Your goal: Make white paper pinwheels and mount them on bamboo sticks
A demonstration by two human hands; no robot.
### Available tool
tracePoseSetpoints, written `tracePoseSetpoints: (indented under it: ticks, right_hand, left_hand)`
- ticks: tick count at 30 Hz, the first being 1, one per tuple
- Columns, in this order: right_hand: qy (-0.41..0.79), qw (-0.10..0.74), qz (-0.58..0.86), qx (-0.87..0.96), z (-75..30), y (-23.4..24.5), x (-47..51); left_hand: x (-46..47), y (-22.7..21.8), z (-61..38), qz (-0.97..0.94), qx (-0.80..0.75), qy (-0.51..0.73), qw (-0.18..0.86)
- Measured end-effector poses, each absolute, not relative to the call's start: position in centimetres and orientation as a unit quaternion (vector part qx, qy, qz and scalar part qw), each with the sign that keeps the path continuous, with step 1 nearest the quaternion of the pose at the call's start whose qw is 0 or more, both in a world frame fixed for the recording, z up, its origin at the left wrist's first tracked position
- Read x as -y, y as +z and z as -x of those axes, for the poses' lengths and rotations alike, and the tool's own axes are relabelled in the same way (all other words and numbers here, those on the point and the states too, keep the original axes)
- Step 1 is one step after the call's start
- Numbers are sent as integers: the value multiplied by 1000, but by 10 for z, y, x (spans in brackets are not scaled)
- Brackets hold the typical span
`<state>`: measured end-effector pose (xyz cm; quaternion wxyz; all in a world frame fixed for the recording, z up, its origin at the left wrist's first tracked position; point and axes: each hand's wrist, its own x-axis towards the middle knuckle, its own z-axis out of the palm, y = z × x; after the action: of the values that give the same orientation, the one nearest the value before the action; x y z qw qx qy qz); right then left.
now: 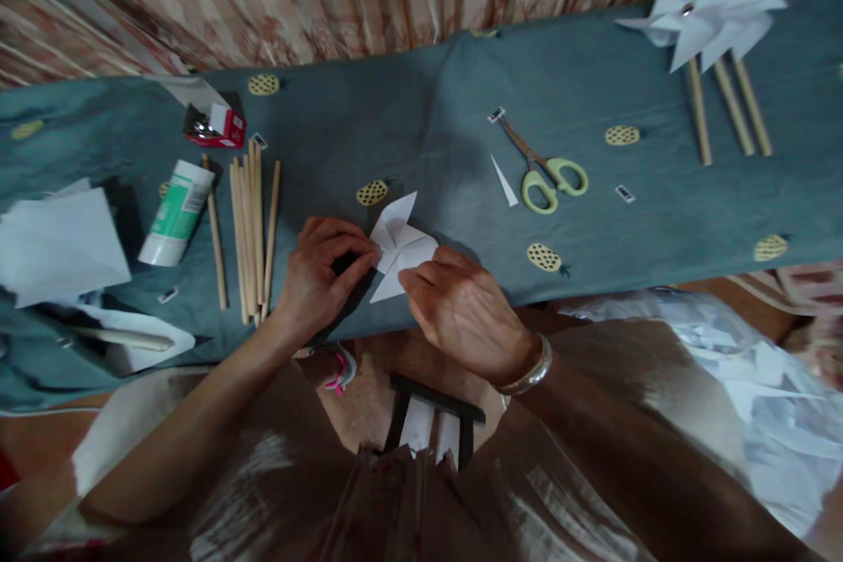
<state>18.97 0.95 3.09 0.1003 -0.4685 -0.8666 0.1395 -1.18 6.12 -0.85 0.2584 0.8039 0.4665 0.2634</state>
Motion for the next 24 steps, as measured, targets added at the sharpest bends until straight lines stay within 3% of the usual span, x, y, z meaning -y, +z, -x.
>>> tracePoseSetpoints:
  ticks: [24]
  right_hand:
    - [132,140,492,849,-192,22,-12]
  left_hand:
    - [-61,-11,9,-800,-470,273,255]
